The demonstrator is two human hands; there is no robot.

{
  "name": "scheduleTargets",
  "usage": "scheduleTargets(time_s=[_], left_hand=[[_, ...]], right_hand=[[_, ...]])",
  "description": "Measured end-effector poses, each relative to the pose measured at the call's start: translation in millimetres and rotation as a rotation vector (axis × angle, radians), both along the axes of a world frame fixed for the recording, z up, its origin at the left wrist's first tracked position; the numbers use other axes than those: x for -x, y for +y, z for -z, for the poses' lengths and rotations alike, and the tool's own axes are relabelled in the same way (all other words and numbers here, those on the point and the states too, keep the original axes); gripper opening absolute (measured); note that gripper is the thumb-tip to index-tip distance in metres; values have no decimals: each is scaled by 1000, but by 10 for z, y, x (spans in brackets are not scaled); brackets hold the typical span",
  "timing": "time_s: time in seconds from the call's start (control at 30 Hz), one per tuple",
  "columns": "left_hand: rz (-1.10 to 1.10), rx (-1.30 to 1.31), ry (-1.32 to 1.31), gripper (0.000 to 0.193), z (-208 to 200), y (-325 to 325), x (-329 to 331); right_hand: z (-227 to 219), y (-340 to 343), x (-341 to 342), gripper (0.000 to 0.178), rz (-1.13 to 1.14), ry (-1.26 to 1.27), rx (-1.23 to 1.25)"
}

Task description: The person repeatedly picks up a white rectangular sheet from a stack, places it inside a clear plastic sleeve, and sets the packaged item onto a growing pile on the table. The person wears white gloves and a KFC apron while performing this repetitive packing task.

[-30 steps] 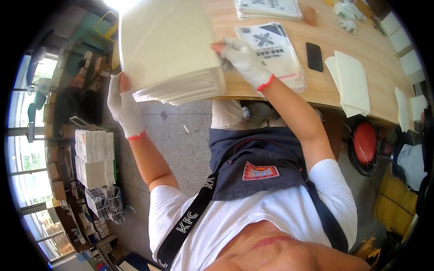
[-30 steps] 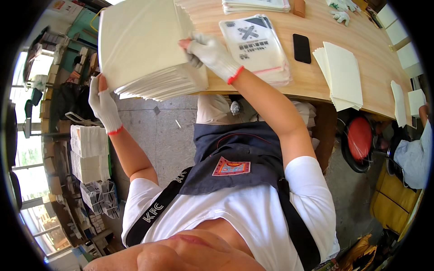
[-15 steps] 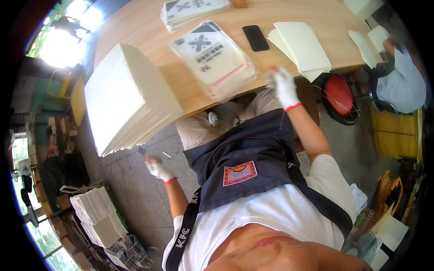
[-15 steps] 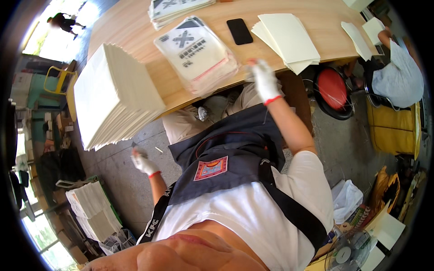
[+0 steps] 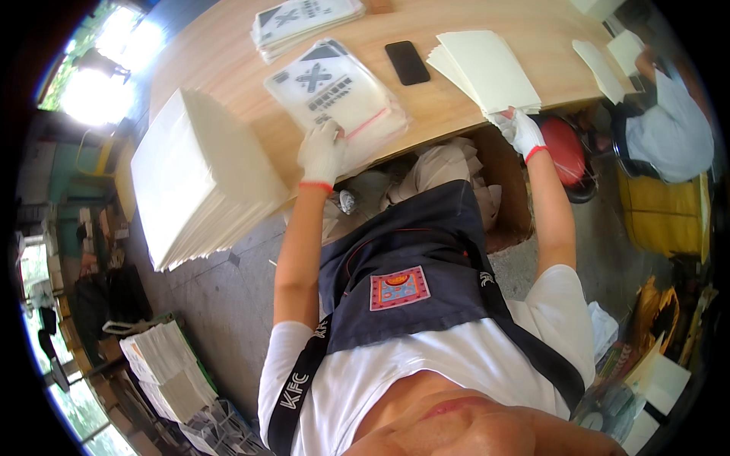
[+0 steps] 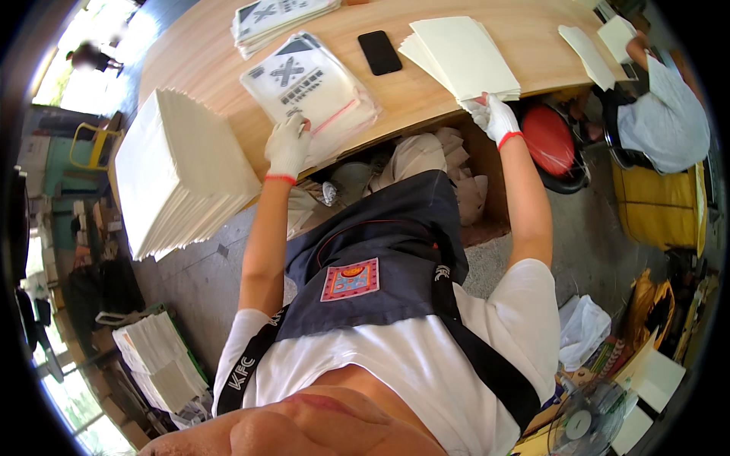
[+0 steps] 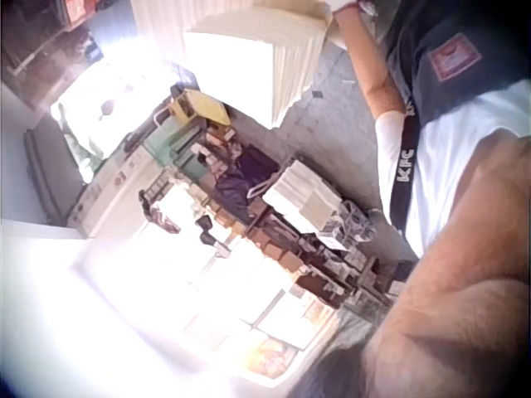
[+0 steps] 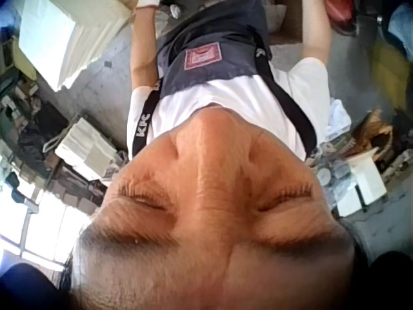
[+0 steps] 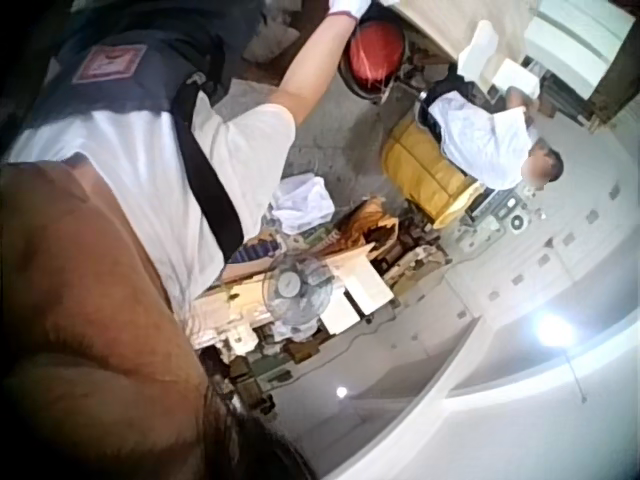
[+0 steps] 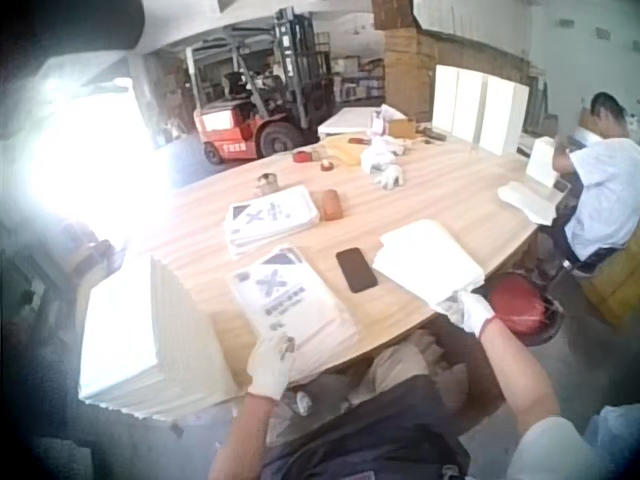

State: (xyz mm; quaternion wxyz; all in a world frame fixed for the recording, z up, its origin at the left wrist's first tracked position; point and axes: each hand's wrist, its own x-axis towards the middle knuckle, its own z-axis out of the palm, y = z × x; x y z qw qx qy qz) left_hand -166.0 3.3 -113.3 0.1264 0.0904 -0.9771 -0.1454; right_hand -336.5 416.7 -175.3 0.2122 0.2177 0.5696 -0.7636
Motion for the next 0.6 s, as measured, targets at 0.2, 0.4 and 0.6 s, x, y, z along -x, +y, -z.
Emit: scheduleTargets(time_s=[0.2,0.4,0.6], left_hand=[[-100,235,-373,29,106,-45,303],[-106,148,-141,25,317,-257,264],[-137,-66,68,19,477,-352,-7]], right_hand=[[204,220,318,35,106,37,171],[-35,186,495,11,248,246,24],[-422,-267,-444,22,-14,275,291]])
